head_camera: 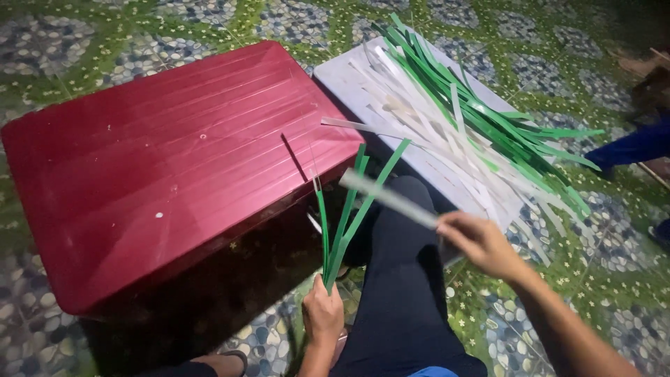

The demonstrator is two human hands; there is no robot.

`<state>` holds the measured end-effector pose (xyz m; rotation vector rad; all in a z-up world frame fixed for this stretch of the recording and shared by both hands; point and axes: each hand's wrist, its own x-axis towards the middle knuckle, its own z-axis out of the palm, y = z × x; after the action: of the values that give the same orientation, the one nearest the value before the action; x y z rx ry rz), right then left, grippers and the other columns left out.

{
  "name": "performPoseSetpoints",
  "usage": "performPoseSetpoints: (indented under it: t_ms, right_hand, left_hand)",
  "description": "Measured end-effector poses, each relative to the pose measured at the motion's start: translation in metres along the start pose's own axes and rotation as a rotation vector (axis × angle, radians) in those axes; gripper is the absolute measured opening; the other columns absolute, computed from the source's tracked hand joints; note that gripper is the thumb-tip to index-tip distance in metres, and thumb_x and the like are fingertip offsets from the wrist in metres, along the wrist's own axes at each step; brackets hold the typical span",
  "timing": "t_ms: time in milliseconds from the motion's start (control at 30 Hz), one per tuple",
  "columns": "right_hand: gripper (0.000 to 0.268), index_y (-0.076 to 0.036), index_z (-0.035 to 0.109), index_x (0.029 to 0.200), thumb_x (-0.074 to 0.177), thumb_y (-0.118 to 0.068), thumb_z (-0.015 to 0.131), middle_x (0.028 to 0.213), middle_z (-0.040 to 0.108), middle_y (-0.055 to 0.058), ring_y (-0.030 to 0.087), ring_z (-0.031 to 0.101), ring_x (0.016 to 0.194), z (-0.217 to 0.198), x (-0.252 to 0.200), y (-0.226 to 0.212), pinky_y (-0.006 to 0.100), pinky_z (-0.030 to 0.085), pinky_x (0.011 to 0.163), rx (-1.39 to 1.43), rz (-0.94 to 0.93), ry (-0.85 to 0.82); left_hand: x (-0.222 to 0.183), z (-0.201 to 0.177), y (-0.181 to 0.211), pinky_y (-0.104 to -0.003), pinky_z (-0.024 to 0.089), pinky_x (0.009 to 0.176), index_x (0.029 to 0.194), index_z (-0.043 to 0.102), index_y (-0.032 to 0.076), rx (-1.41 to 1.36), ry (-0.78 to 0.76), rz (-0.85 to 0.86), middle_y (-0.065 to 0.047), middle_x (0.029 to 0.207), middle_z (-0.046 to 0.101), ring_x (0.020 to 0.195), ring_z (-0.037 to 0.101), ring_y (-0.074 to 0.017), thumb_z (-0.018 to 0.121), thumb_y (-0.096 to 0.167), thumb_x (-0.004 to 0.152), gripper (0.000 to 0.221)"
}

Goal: Arranging and weaving green and white plastic strips on a small red stool.

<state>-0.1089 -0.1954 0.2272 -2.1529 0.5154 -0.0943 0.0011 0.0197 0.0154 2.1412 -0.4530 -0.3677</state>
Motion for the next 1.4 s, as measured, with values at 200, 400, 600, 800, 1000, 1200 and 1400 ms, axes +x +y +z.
performPoseSetpoints:
  t_ms: [200,400,600,800,1000,1200,1400]
  right_hand:
    - [0.021,-0.007,0.063,0.096,0.09,-0.024,0.052,0.062,0.06,0.006,0.013,0.053,0.055,-0.062,0.051,0.039,0.026,0.04,0.053,-0.23,0.151,0.506]
    - [0.031,-0.006,0.029,0.062,0.08,-0.014,0.052,0.056,0.031,0.011,0.031,0.032,0.055,-0.103,0.121,0.11,0.041,0.023,0.053,-0.765,-0.072,0.684]
    - [0.035,-0.008,0.056,0.112,0.081,-0.025,0.062,0.101,0.061,0.008,0.021,0.057,0.088,-0.013,0.11,0.023,0.032,0.044,0.075,-0.461,-0.224,0.472]
    - [0.041,-0.008,0.043,0.125,0.085,-0.021,0.045,0.116,0.059,0.002,0.011,0.058,0.093,0.088,0.09,-0.011,0.023,0.049,0.07,0.27,-0.079,-0.27]
    - [0.03,0.001,0.059,0.106,0.082,-0.016,0.058,0.075,0.059,0.004,0.009,0.054,0.066,0.122,0.093,-0.026,0.021,0.047,0.061,0.65,0.139,-0.2]
    - [0.037,-0.002,0.056,0.11,0.077,-0.017,0.061,0.096,0.063,0.01,0.014,0.058,0.078,0.108,0.098,-0.033,0.024,0.047,0.068,0.897,0.056,-0.106]
    - [0.019,0.0,0.067,0.075,0.072,-0.018,0.068,0.056,0.053,0.001,0.009,0.045,0.051,0.099,0.104,-0.041,0.02,0.034,0.049,0.631,0.015,-0.039]
  left_hand:
    - [0.003,-0.007,0.01,-0.045,0.045,0.05,0.105,0.054,0.002,-0.055,0.018,-0.075,-0.02,0.066,0.06,0.059,0.059,-0.038,0.046,0.025,0.083,0.033]
    - [0.003,0.008,-0.003,-0.042,0.039,0.043,0.101,0.054,0.002,-0.068,0.049,-0.048,-0.017,0.057,0.056,0.049,0.055,-0.0346,0.046,0.022,0.081,0.029]
    - [0.004,-0.006,0.0,-0.043,0.038,0.045,0.081,0.053,0.005,-0.154,0.098,-0.052,-0.017,0.058,0.055,0.051,0.054,-0.0364,0.046,0.023,0.082,0.02]
    - [0.002,0.002,0.001,-0.043,0.043,0.049,0.1,0.054,-0.004,-0.218,0.145,0.146,-0.022,0.067,0.061,0.058,0.059,-0.0385,0.05,0.02,0.083,0.029]
    - [-0.003,-0.037,0.037,-0.035,0.03,0.04,0.078,0.051,0.003,-0.447,-0.18,0.083,-0.009,0.053,0.046,0.041,0.042,-0.0192,0.043,0.017,0.085,0.017]
    - [-0.005,-0.048,0.041,-0.035,0.033,0.049,0.072,0.05,0.006,-0.51,-0.2,0.258,-0.008,0.051,0.044,0.045,0.043,-0.0188,0.043,0.023,0.09,0.026]
    - [-0.005,-0.064,0.062,-0.032,0.043,0.064,0.092,0.062,0.011,-0.487,-0.241,0.308,-0.005,0.071,0.062,0.069,0.061,-0.0226,0.03,0.036,0.089,0.04]
